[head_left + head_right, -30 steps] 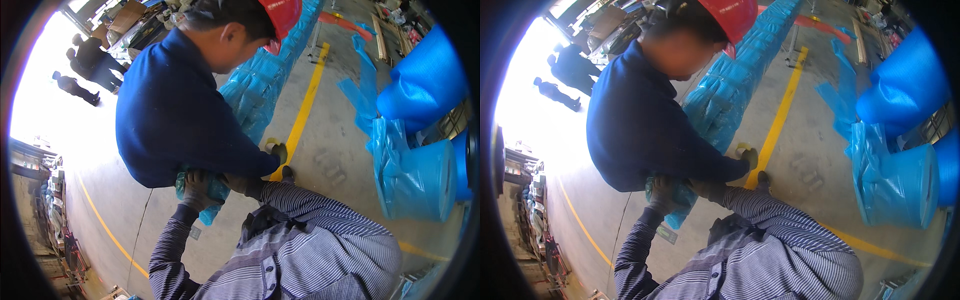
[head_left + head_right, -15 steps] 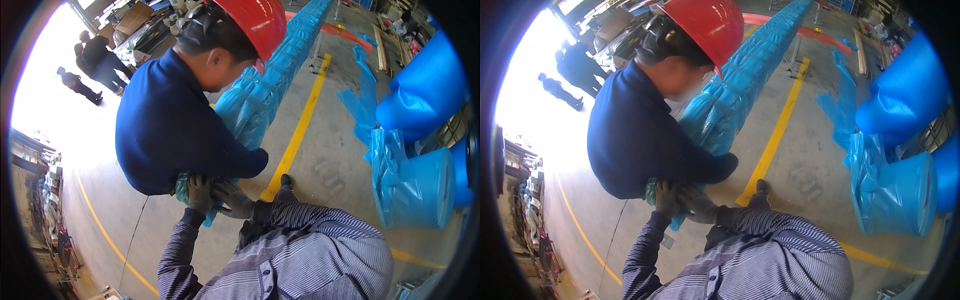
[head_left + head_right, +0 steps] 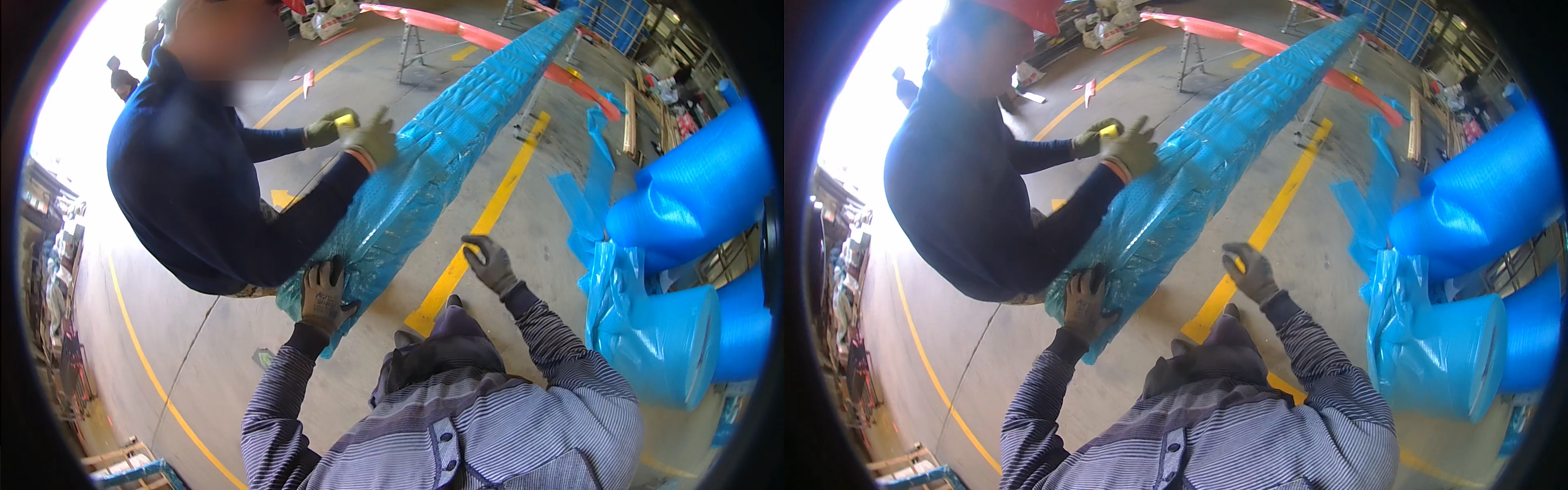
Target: The person wraps a long black rectangular object with blue bubble wrap and secures it with yellow tape. They then walk to a nearby area, pick up a roll of tape, and handle a document before returning to the wrapped object.
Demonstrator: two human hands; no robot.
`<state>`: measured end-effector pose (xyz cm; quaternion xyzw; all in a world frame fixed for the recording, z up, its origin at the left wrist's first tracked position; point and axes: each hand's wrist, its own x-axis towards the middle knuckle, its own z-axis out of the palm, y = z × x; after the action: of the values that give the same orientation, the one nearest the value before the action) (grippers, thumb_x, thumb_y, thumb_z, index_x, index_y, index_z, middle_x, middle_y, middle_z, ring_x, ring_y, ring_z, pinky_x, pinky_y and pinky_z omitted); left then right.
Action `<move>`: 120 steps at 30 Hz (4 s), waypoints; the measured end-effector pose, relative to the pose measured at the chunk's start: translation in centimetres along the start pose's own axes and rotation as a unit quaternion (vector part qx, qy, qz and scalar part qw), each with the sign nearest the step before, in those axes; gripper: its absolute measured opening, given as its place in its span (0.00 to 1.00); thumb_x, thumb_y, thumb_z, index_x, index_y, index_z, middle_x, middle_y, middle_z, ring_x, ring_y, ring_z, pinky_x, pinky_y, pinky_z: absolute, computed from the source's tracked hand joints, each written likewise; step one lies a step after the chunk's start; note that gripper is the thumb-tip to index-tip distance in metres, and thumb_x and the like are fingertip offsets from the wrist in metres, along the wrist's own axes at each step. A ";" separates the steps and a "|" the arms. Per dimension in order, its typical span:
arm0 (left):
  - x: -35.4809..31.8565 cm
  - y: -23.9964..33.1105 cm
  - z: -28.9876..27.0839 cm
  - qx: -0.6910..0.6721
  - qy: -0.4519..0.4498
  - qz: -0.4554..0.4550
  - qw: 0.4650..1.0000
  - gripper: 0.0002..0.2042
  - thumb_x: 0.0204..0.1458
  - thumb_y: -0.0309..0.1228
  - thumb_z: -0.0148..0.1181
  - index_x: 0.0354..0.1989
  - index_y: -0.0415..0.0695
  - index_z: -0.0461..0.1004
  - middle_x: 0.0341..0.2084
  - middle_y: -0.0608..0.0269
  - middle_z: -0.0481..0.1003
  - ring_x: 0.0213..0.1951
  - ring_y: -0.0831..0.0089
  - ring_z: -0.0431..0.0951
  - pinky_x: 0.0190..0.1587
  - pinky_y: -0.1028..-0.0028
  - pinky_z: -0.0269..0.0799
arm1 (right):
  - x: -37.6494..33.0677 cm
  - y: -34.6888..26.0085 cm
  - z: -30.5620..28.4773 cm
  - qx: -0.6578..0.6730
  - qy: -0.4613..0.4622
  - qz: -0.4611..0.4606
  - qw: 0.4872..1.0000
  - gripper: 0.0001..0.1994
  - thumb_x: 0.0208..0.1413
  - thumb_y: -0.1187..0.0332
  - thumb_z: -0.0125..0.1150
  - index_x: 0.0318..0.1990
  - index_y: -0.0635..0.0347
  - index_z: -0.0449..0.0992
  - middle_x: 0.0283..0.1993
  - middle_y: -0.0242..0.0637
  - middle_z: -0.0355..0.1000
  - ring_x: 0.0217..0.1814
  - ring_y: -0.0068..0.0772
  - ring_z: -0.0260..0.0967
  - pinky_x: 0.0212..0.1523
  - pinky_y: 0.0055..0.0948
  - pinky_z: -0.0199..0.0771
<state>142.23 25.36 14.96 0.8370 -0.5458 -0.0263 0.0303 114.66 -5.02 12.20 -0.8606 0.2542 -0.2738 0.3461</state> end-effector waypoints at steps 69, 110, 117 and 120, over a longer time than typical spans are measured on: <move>-1.4 5.6 1.1 0.061 0.043 -0.169 0.983 0.45 0.44 0.43 0.75 0.73 0.48 0.62 0.74 0.51 0.57 0.75 0.49 0.54 0.78 0.50 0.48 | 23.2 3.1 5.4 -0.348 -0.379 -0.378 0.770 0.56 0.51 0.38 0.72 0.81 0.42 0.42 0.85 0.45 0.35 0.87 0.55 0.31 0.82 0.64 0.29; 14.6 23.0 -2.1 -0.093 0.197 -0.319 0.922 0.46 0.50 0.43 0.71 0.75 0.38 0.56 0.71 0.37 0.58 0.70 0.41 0.62 0.72 0.51 0.57 | 23.6 5.0 5.9 -0.294 -0.358 -0.395 0.793 0.57 0.48 0.37 0.72 0.80 0.43 0.46 0.85 0.45 0.37 0.86 0.53 0.34 0.82 0.61 0.28; 17.2 18.5 3.4 -0.004 0.017 -0.392 0.920 0.51 0.48 0.45 0.73 0.77 0.39 0.50 0.75 0.40 0.51 0.75 0.42 0.53 0.75 0.47 0.49 | 23.5 5.4 6.1 -0.267 -0.334 -0.409 0.806 0.57 0.45 0.38 0.74 0.80 0.43 0.49 0.83 0.46 0.42 0.85 0.54 0.38 0.82 0.62 0.30; 17.2 18.6 5.5 0.034 0.039 -0.391 0.919 0.50 0.50 0.41 0.69 0.78 0.38 0.48 0.76 0.39 0.49 0.77 0.42 0.48 0.76 0.46 0.45 | 23.5 5.2 5.8 -0.269 -0.337 -0.407 0.805 0.56 0.44 0.38 0.75 0.79 0.43 0.50 0.83 0.46 0.43 0.85 0.54 0.39 0.82 0.62 0.31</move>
<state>131.76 1.98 10.80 0.9847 -0.1735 0.0156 0.0106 134.05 -20.36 11.70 -0.9818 -0.1889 -0.0025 0.0210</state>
